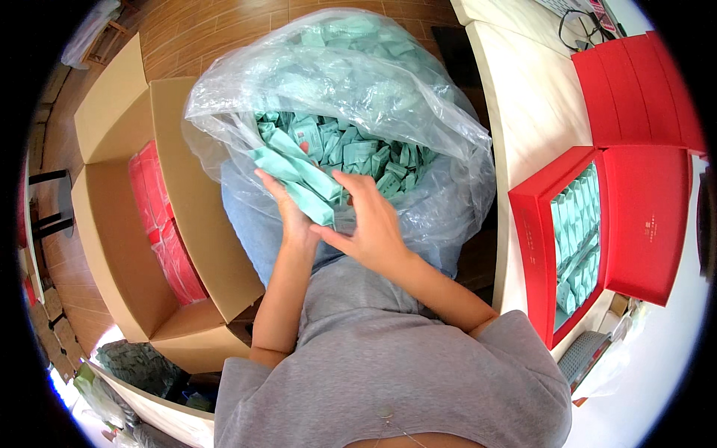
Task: The person repeatedly picks small light-green packets from a large plastic bag and places them into a red box with internal dividers. They arrange the packets neatly in rows, close the box, and then repeat the process with another red box.
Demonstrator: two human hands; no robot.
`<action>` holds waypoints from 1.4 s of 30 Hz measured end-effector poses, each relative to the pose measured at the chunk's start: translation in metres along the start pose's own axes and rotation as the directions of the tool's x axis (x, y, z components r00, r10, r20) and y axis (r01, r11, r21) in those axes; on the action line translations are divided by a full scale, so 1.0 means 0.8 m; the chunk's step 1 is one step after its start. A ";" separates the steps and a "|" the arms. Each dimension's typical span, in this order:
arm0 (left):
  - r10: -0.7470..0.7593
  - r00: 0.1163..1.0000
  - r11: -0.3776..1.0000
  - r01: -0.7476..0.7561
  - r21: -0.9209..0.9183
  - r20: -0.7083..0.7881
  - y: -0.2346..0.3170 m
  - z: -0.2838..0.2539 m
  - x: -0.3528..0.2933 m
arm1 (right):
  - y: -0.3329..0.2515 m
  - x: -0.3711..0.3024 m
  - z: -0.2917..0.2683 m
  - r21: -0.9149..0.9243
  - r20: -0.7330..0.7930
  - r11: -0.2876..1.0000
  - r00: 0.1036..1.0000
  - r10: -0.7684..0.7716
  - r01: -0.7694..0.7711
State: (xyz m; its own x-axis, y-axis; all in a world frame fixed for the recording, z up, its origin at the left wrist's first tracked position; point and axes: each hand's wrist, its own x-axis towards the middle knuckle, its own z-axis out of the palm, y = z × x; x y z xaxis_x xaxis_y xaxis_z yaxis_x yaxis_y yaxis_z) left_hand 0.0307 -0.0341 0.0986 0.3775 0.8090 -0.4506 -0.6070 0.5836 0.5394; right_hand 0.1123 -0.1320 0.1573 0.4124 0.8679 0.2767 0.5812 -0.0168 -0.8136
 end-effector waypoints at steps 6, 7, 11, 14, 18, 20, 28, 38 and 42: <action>0.120 0.993 0.993 -0.120 0.007 0.012 -0.002 -0.017 0.006 | -0.004 -0.023 -0.004 -0.062 -0.034 0.996 0.997 -0.069 0.067; 0.154 0.988 0.988 -0.154 0.026 -0.016 -0.002 -0.013 0.006 | -0.008 -0.022 -0.003 -0.062 -0.049 0.995 0.996 -0.076 0.073; 0.256 0.955 0.967 -0.255 0.030 -0.149 0.002 0.012 -0.009 | -0.017 -0.021 -0.008 -0.085 -0.022 0.991 0.994 -0.109 0.106; 0.246 0.963 0.969 -0.247 0.005 -0.109 0.004 0.013 -0.016 | -0.019 -0.021 -0.007 -0.083 -0.011 0.988 0.992 -0.129 0.128; 0.271 0.962 0.960 -0.273 -0.059 -0.037 0.010 0.004 -0.017 | -0.023 -0.024 -0.016 -0.055 -0.001 0.995 0.996 -0.086 0.086; 0.279 0.960 0.960 -0.277 0.034 -0.040 0.005 -0.002 -0.015 | -0.035 -0.018 -0.026 -0.080 -0.098 0.995 0.993 -0.068 0.061; 0.083 0.951 0.984 -0.125 0.124 0.299 -0.080 0.098 -0.088 | -0.032 -0.036 -0.124 -0.189 -0.284 0.979 0.959 0.018 -0.075; -0.189 0.704 0.902 -0.151 0.405 0.684 -0.119 0.137 -0.142 | -0.118 -0.290 -0.429 -0.141 -0.491 0.658 0.629 0.603 -0.740; -0.243 0.714 0.884 -0.116 0.454 0.657 -0.120 0.131 -0.140 | -0.094 -0.303 -0.457 -0.138 -0.414 0.462 0.474 0.777 -0.876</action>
State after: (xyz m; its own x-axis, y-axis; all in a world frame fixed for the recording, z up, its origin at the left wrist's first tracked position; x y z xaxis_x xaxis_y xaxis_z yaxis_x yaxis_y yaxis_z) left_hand 0.1198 -0.1735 0.1717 0.8765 0.4811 0.0144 -0.2629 0.4535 0.8516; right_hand 0.2254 -0.5227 0.3386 0.9377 0.1929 -0.2889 0.0035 -0.8367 -0.5476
